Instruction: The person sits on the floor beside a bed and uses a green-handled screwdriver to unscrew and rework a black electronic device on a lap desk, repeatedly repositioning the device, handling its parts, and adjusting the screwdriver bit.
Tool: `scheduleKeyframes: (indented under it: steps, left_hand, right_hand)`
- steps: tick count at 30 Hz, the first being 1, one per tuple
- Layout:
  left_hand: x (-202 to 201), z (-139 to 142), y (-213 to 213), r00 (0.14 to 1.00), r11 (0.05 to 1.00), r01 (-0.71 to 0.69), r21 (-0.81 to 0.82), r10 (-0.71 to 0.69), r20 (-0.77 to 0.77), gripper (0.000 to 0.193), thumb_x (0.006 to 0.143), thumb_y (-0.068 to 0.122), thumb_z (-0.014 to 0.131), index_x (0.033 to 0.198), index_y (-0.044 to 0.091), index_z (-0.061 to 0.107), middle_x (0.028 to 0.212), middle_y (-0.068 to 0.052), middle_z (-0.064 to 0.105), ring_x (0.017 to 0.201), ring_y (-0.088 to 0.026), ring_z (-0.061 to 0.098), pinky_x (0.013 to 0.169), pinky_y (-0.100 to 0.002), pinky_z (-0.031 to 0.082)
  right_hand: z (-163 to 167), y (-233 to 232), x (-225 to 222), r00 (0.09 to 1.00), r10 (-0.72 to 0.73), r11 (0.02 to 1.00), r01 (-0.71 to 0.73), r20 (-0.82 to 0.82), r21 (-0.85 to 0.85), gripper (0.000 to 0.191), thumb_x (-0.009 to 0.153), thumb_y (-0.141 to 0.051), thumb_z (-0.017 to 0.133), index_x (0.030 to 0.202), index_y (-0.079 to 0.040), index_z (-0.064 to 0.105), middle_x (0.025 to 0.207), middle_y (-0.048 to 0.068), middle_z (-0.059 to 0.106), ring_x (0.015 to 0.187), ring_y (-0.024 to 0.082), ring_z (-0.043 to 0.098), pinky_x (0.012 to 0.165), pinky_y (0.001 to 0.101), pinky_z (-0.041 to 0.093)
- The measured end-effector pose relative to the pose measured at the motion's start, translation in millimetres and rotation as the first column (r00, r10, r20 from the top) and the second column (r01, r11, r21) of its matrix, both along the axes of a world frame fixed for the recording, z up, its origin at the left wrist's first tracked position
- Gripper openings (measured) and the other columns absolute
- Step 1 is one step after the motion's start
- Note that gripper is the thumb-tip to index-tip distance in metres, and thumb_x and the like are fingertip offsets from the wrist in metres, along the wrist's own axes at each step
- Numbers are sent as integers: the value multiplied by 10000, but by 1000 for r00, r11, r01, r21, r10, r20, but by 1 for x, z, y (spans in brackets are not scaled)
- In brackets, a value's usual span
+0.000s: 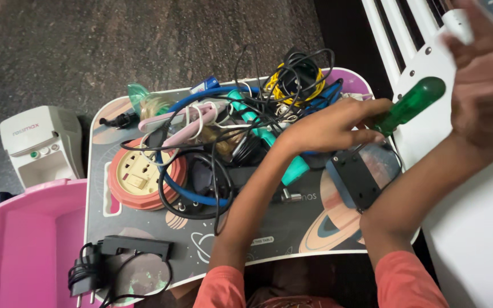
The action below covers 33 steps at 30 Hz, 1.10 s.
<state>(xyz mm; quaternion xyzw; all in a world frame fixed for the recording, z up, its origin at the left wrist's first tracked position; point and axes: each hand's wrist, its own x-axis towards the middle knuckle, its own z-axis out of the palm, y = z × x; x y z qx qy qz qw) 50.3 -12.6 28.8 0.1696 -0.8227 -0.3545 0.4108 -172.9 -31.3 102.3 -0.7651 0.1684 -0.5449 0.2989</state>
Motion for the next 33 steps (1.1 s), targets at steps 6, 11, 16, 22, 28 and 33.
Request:
scheduleKeyframes:
  steps: [6,11,16,22,28,33]
  left_hand:
    - [-12,1,3,999,1000,-9,11,9,-39,426,905,174,778,1240,4,577,953,-144,752,860,-220,762,760,-346,586]
    - [-5,3,3,998,980,-21,199,32,-56,213,966,114,720,1155,34,666,924,-99,799,841,-180,780,798,-314,603]
    - [-10,-1,3,970,999,20,33,-12,-243,551,832,155,805,1287,-4,538,1129,-99,675,994,-216,696,871,-317,558]
    - [-9,2,0,991,997,72,4,-71,-114,344,1007,188,741,1273,33,587,1113,-111,774,1075,-256,780,934,-377,604]
    - [-29,1,11,925,925,-379,-39,378,-22,426,871,277,791,1108,18,550,878,-187,682,824,-372,692,717,-461,529]
    - [-56,-6,14,740,732,-671,-115,654,-156,438,850,232,748,1182,43,534,957,-141,663,907,-346,673,779,-471,479]
  right_hand:
    - [-24,3,-15,950,-247,966,258,192,-35,509,1081,-400,660,1365,17,600,1049,97,641,919,151,677,785,240,515]
    - [-15,24,-23,822,-560,828,560,-103,-38,442,1165,-390,702,1247,43,679,915,87,577,807,113,610,695,197,428]
    - [15,43,-4,833,-387,917,392,-395,-73,302,1042,-188,861,1193,24,710,929,56,580,777,83,554,712,200,460]
    - [36,57,33,741,-535,838,408,-406,-361,303,944,-70,872,1165,39,695,988,97,599,779,100,590,681,198,481]
    - [36,46,29,580,-678,734,508,-451,-451,298,934,-115,900,1018,67,678,762,100,582,601,136,523,551,242,405]
    - [24,29,23,707,-563,820,414,-429,-395,220,1030,-83,827,1109,39,662,883,52,631,710,78,574,653,204,459]
